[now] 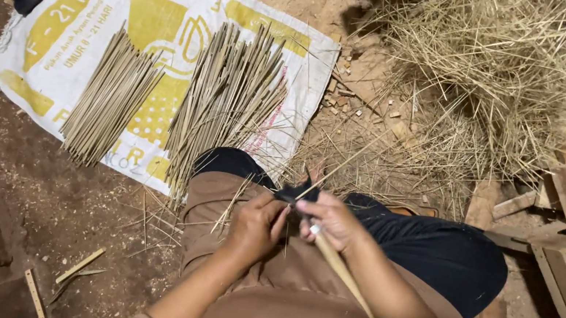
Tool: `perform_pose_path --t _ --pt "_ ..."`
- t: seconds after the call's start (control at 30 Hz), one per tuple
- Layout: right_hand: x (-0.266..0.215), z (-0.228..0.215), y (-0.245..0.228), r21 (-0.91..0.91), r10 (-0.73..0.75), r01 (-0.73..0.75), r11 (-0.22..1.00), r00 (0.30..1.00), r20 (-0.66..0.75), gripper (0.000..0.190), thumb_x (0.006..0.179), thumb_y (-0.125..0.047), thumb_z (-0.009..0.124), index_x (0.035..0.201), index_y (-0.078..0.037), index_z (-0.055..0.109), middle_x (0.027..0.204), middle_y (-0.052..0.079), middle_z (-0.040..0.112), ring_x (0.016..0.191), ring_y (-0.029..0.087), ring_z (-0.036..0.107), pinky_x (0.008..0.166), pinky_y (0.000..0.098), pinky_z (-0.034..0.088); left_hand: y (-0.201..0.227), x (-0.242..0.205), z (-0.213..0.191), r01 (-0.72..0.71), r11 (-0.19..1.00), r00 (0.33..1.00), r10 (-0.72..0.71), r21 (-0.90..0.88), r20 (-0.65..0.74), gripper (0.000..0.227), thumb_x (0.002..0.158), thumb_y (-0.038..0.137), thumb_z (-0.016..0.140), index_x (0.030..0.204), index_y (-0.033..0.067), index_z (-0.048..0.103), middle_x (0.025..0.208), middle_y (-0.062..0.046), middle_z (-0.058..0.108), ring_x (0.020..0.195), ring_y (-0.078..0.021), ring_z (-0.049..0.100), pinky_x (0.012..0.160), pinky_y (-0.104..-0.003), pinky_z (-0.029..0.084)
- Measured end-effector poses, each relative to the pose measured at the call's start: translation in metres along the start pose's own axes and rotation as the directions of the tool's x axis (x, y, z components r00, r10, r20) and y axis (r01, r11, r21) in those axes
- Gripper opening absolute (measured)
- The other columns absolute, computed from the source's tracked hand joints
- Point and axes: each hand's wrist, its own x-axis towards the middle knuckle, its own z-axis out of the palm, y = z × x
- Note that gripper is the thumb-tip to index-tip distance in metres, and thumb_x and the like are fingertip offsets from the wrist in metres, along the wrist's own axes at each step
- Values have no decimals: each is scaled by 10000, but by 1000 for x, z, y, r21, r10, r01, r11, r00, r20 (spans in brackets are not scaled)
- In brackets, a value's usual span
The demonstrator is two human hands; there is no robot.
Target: Stripping leaf material from palm leaf ribs using a hand tool to prepare them for broom making
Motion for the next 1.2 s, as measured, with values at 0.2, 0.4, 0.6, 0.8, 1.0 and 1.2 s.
perform_pose_path --t 0.2,0.4,0.6,0.8,1.0,1.2 --pt "11 -80 -58 -95 -172 163 982 981 -95 154 916 -44 681 1060 -57 627 832 172 735 441 244 674 323 354 565 5 -8 -50 94 962 994 -77 -257 76 93 892 138 718 883 62 771 735 -161 694 730 -405 705 635 -434 570" --pt "-57 -38 -144 -73 -349 342 937 911 -219 69 959 -95 660 1010 -107 615 823 66 714 490 88 621 389 158 466 -5 -25 -58 32 989 999 -27 -146 36 114 901 176 710 892 75 762 753 -141 688 721 -379 703 623 -422 568" --pt "-24 47 -30 45 69 -70 997 997 18 130 918 -46 711 1031 -82 658 810 168 717 440 174 582 323 292 483 -24 -7 -5 -165 975 983 174 151 -54 100 928 161 690 938 76 741 769 -94 665 691 -288 697 595 -362 560" --pt "36 -39 -27 -30 -7 7 1000 1000 8 159 936 -37 689 1074 -44 612 887 179 733 464 246 671 345 336 548 -35 -19 -33 -229 959 969 241 164 -54 122 870 164 731 947 70 740 838 -113 691 769 -302 716 660 -376 574" --pt "34 -67 -60 -96 -75 66 993 993 -90 129 947 -74 682 1054 -50 614 862 166 722 491 231 686 368 316 555 -100 -88 -21 -133 985 989 140 114 -57 110 912 216 713 930 113 748 800 -73 689 738 -281 706 643 -362 573" --pt "69 -91 -92 -11 -100 100 995 988 -116 201 893 -102 725 972 -34 553 1100 266 729 464 64 512 367 231 461 -66 -75 -107 -51 999 994 51 3 -93 107 967 110 651 962 33 724 746 -87 593 615 -259 564 571 -386 453"
